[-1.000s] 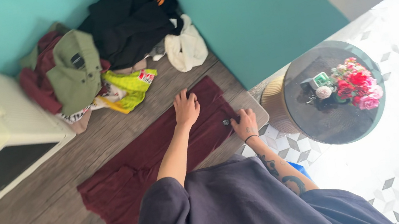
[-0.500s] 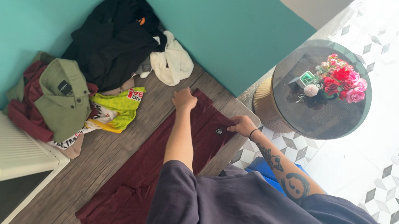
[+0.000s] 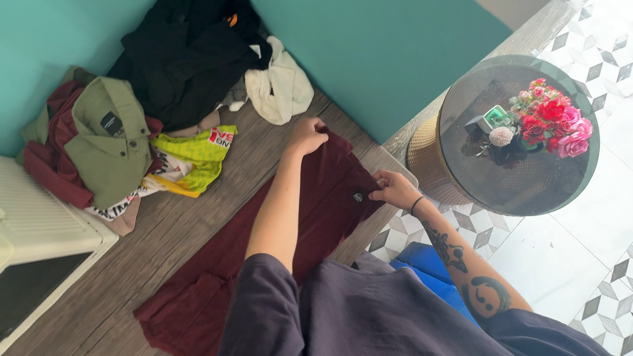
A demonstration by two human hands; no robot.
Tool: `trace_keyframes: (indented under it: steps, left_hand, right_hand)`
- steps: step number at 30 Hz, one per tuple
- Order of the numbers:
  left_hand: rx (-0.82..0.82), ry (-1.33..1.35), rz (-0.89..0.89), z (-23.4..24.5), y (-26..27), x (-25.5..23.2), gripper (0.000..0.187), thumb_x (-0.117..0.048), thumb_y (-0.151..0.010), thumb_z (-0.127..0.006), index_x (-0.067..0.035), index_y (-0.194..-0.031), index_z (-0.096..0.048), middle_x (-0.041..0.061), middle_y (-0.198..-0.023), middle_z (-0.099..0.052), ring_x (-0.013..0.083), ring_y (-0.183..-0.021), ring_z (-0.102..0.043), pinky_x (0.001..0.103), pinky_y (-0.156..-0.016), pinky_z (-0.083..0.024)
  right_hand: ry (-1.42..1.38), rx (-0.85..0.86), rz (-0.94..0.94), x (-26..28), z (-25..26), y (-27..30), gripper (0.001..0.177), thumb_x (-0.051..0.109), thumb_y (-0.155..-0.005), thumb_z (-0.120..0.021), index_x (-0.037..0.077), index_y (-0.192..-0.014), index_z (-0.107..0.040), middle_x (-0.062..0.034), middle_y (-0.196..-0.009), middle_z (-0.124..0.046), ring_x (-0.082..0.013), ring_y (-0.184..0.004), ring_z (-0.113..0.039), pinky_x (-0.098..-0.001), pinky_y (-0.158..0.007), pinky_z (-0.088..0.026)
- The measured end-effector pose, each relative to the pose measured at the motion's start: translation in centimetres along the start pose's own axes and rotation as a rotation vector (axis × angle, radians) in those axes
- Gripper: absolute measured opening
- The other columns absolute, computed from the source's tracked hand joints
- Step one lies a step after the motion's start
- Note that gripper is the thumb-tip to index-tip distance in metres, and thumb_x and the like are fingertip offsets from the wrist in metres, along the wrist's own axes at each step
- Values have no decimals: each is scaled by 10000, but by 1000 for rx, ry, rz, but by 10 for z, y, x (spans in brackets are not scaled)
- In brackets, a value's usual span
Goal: The person folds a maroon shirt on a wooden surface by hand and then places it inside a white plastic cabinet.
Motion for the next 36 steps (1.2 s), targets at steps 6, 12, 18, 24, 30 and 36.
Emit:
trace_keyframes:
  steps: [6, 12, 18, 24, 30, 36]
  left_hand:
    - [11, 207, -138, 41, 62, 14, 233, -92, -769, -714, -56, -997, -683, 67, -942, -726, 195, -905, -682, 346, -797, -538]
    - [-8, 297, -48, 83, 150, 63, 151, -38, -802, -684, -64, -938, -625, 52, -852, -650, 186, -804, -605, 361, -741, -496]
    - [-164, 409, -265, 98, 231, 125, 223, 86, -801, -569, -64, -962, -534, 62, -934, -581, 163, -881, -569, 330, -814, -484]
    - [-150, 777, 349, 74, 281, 190, 277, 23, -907, -476, -163, -1112, -482, 31, -889, -462, 160, -694, -484, 369, -611, -519]
    - [-257, 1043, 396, 61, 291, 216, 196, -157, -951, -460, -162, -1146, -481, 42, -1092, -485, 233, -817, -633, 433, -730, -564]
    - [-292, 1140, 413, 59, 300, 220, 375, -331, -953, -627, -134, -1219, -452, 102, -1312, -519, 283, -932, -639, 446, -777, -568]
  right_hand:
    - [53, 83, 151, 22, -51, 29, 344, 176, -752, -867, 39, -985, -655, -74, -794, -674, -151, -717, -631, -322, -632, -510]
    - [72, 232, 208, 75, -123, 81, 290, 185, -774, -842, 29, -944, -666, -81, -757, -716, -135, -665, -697, -307, -605, -558]
    - [166, 281, 154, 92, -195, 110, 295, 215, -796, -817, 40, -994, -685, -60, -745, -721, -152, -679, -729, -310, -634, -570]
    - [195, 269, 194, 89, -255, 118, 289, 241, -802, -803, 46, -979, -685, -84, -747, -719, -173, -708, -739, -333, -672, -569]
    - [256, 189, 225, 92, -277, 124, 304, 265, -798, -809, 53, -973, -680, -111, -796, -708, -244, -768, -725, -385, -727, -562]
    - [302, 184, 250, 98, -287, 137, 309, 283, -840, -771, 65, -1034, -672, -116, -829, -738, -263, -795, -750, -389, -769, -586]
Point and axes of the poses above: each hand's wrist, its own y-axis away from the middle knuckle, its own z-axis out of the back of the hand, x = y × z, the point moved 4 cm from there along -y, towards the middle knuckle
